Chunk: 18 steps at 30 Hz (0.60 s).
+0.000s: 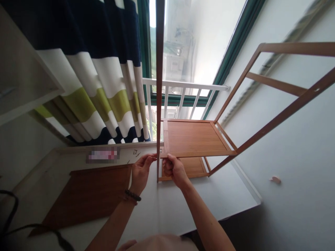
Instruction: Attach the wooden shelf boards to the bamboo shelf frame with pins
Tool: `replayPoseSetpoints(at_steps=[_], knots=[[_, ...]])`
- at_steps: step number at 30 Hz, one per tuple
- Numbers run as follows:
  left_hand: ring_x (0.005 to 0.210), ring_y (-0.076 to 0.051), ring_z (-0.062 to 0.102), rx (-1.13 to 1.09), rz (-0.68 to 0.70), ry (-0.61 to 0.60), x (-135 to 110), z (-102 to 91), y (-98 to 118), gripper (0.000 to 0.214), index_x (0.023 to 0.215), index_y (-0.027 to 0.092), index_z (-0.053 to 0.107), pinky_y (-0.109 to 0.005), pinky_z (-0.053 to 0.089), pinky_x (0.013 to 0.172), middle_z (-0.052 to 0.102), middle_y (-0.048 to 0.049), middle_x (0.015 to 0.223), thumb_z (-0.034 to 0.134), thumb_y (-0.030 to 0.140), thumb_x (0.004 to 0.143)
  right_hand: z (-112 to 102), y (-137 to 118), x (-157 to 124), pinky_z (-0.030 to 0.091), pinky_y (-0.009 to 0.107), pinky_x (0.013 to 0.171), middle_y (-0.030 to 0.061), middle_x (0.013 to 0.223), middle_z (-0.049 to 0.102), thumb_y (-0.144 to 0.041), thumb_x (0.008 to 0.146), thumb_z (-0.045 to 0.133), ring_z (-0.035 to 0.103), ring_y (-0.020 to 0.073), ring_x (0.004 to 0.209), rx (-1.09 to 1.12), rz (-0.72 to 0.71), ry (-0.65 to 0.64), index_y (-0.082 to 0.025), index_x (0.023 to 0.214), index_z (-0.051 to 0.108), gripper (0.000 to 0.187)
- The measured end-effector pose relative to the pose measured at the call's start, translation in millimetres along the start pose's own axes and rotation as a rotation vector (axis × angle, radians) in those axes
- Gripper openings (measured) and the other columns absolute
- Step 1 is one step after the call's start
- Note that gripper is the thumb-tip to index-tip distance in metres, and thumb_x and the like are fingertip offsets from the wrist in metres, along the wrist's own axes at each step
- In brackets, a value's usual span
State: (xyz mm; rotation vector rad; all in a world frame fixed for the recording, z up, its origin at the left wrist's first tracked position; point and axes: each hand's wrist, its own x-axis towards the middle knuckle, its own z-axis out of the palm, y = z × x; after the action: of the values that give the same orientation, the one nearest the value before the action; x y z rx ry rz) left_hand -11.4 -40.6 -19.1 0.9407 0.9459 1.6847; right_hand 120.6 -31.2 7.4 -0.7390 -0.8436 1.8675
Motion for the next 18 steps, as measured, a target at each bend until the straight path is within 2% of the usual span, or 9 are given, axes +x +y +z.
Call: replayPoseSetpoints(at_steps=[9,18], knots=[[0.082,-0.017,0.064,0.186,0.063,0.016,-3,7.5,8,0.018,0.084,0.014,0.062,-0.029,0.051,0.075,0.068,-0.0076,0.089,0.059,0.031,0.076,3,-5,-2,0.012,0.018,0.033,-0.0106,0.043,0.011,-0.038,0.079,0.046,0.01,0.0032,0.034,0.047,0.041,-0.009,-0.014,0.059,0.053,0.032],[0.086,-0.017,0.063,0.336,0.138,-0.029,-3,2.9,13,0.014,0.082,0.017,0.066,-0.03,0.049,0.083,0.069,-0.0047,0.088,0.062,0.028,0.073,1,-4,-1,0.013,0.018,0.035,-0.0106,0.043,0.014,-0.041,0.077,0.048,0.011,0.0033,0.035,-0.035,0.073,0.032,-0.015,0.058,0.05,0.031]])
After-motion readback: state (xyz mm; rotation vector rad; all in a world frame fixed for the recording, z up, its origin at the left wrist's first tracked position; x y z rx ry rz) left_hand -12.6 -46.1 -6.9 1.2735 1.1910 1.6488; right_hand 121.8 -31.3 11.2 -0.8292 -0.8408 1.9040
